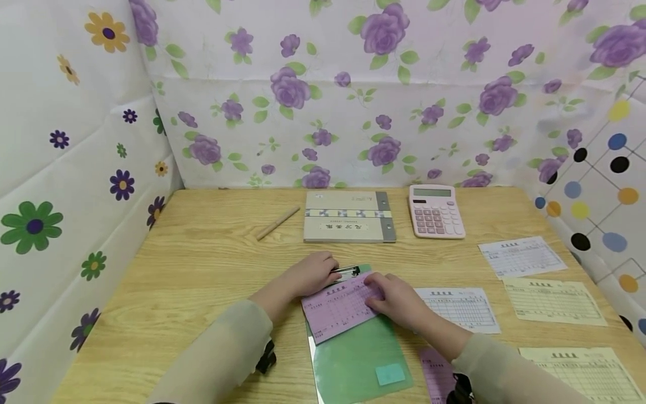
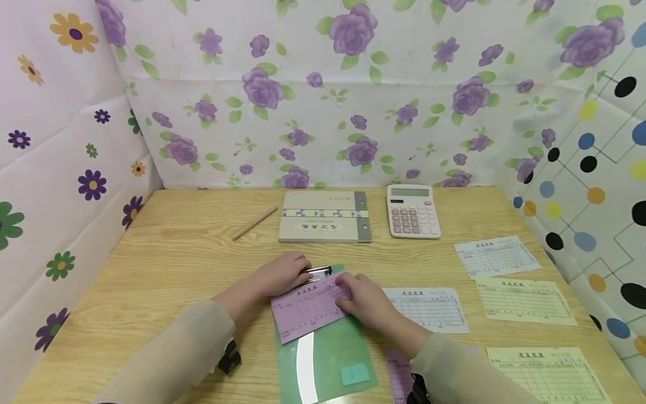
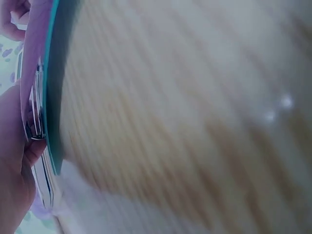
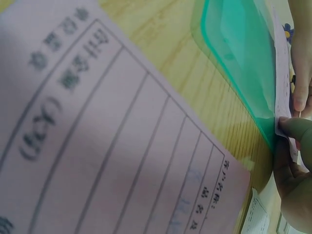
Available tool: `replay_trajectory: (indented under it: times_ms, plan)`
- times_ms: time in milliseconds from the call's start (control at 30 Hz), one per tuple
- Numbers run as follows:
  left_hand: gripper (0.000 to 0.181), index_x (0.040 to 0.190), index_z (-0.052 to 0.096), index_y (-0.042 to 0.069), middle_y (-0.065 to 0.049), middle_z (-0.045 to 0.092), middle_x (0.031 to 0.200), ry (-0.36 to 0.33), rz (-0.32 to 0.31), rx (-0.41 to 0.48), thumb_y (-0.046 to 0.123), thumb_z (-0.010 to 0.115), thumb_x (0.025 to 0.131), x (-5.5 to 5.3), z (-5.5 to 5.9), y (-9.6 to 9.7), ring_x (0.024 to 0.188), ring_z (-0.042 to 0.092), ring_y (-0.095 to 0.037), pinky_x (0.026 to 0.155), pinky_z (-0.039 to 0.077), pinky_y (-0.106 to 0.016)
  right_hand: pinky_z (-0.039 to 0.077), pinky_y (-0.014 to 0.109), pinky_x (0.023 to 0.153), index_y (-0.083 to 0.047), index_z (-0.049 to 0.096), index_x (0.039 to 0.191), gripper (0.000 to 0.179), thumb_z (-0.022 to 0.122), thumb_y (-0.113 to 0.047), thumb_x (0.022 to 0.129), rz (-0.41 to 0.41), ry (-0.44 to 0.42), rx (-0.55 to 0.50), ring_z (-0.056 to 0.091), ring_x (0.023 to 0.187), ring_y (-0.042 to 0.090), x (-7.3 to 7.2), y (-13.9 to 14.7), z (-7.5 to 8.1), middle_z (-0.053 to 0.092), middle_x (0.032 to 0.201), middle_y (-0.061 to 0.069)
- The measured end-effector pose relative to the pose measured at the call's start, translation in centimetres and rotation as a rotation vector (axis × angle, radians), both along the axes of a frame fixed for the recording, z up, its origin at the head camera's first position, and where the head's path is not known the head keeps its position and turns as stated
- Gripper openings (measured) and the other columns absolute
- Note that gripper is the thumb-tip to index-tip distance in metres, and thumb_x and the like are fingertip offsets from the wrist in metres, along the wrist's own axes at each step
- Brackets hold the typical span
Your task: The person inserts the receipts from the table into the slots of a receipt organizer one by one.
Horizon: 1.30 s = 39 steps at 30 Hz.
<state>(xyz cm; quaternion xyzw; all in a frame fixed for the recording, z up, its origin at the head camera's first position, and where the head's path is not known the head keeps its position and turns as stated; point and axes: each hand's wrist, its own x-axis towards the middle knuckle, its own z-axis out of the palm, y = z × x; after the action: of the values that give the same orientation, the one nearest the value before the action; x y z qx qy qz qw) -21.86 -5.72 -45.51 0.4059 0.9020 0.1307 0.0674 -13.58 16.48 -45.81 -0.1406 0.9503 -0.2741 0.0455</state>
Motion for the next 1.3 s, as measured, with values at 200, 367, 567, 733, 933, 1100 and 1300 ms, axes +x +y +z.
replay_trajectory:
  times_ms: [200,367,567,733,933,1100,1300]
  plan:
    - [0.063,0.144,0.027,0.0,-0.02,0.047,0.134,-0.064,0.058,0.018,0.03,0.052,0.096,0.2,0.0,0.1,0.124,0.045,-0.03,0.107,0.032,-0.038,0.041,0.029,0.057,-0.014,0.06,0.115,0.039,0.074,-0.025,0.081,-0.019,0.003,0.006,0.047,0.067,0.012,0.0,-0.2,0.1,0.055,0.084,0.0]
    - [0.065,0.145,0.025,0.001,-0.02,0.046,0.135,-0.07,0.073,0.037,0.03,0.053,0.095,0.2,0.1,0.1,0.125,0.044,-0.03,0.107,0.031,-0.039,0.042,0.029,0.057,-0.013,0.058,0.115,0.039,0.073,-0.027,0.082,-0.031,0.019,0.016,0.048,0.067,0.013,-0.3,-0.4,0.2,0.057,0.084,0.002]
    - [0.065,0.145,0.025,0.002,-0.019,0.046,0.135,-0.059,0.076,0.043,0.031,0.053,0.095,0.2,0.2,0.1,0.125,0.044,-0.03,0.107,0.032,-0.038,0.045,0.032,0.061,-0.013,0.059,0.114,0.038,0.072,-0.029,0.082,-0.057,0.016,0.025,0.051,0.073,0.014,-0.7,-0.6,0.3,0.061,0.09,0.005]
    - [0.065,0.144,0.026,0.0,-0.02,0.049,0.131,-0.046,0.061,0.071,0.03,0.055,0.095,0.3,0.1,0.0,0.122,0.046,-0.031,0.106,0.033,-0.039,0.044,0.032,0.062,-0.011,0.06,0.112,0.037,0.073,-0.029,0.082,-0.073,-0.001,0.034,0.051,0.072,0.014,-0.9,-0.8,0.1,0.06,0.088,0.004]
    - [0.066,0.144,0.026,0.0,-0.02,0.049,0.132,-0.038,0.066,0.078,0.031,0.055,0.094,0.7,-0.1,-0.3,0.123,0.046,-0.03,0.106,0.033,-0.038,0.042,0.03,0.058,-0.009,0.061,0.112,0.037,0.073,-0.028,0.082,-0.067,0.007,0.044,0.048,0.067,0.013,-1.2,-0.9,-0.1,0.06,0.082,0.002]
    - [0.066,0.145,0.027,0.0,-0.019,0.05,0.131,-0.009,0.051,0.049,0.031,0.056,0.094,0.8,-0.1,-0.2,0.122,0.047,-0.029,0.106,0.033,-0.037,0.045,0.031,0.059,-0.009,0.062,0.112,0.038,0.073,-0.029,0.081,-0.059,0.014,0.049,0.051,0.068,0.013,-1.4,-0.8,-0.1,0.062,0.082,0.003]
    - [0.069,0.144,0.027,0.0,-0.018,0.053,0.128,0.022,0.039,0.028,0.034,0.058,0.092,0.8,-0.3,-0.2,0.119,0.05,-0.028,0.104,0.035,-0.037,0.047,0.034,0.064,-0.008,0.062,0.113,0.04,0.074,-0.029,0.081,-0.047,0.003,0.052,0.053,0.072,0.015,-1.5,-0.8,0.3,0.062,0.085,0.004]
